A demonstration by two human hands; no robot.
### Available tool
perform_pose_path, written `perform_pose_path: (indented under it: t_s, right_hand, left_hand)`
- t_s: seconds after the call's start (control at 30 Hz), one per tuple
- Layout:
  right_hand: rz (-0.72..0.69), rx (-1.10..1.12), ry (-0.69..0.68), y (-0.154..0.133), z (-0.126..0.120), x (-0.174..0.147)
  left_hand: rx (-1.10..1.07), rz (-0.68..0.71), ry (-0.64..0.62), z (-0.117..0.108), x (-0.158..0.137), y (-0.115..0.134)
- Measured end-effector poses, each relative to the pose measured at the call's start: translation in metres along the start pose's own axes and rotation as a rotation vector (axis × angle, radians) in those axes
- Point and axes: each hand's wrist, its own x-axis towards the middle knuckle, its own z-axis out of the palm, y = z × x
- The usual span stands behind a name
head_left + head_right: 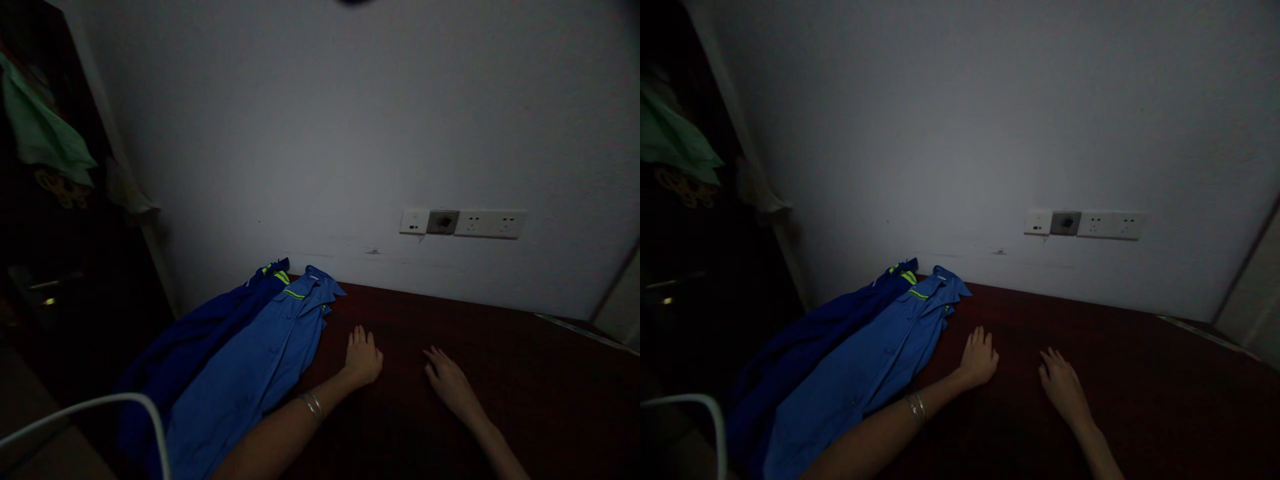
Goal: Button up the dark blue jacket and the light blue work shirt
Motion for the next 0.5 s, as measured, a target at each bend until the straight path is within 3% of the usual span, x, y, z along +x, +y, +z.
perform_pose_path:
  t_s: [0.13, 0.33, 0.4, 0.5]
  right_hand:
    - [-0.02, 0.0, 0.039, 0.006, 0.007, -0.002]
    - [-0.065, -0.055, 0.096, 0.01, 0.018, -0.005]
    - [-0.079, -0.062, 0.125, 0.012, 0.021, -0.006]
    - [-0.106, -0.055, 0.15, 0.017, 0.027, -0.007]
  left_hand:
    - [0.011, 0.017, -0.072, -0.003, 0.003, 0.002]
    - [0.063, 0.026, -0.426, -0.04, 0.031, 0.009]
    - [0.062, 0.077, -0.409, -0.062, 0.045, 0.004]
    - [0.111, 0.116, -0.261, -0.097, 0.071, -0.019]
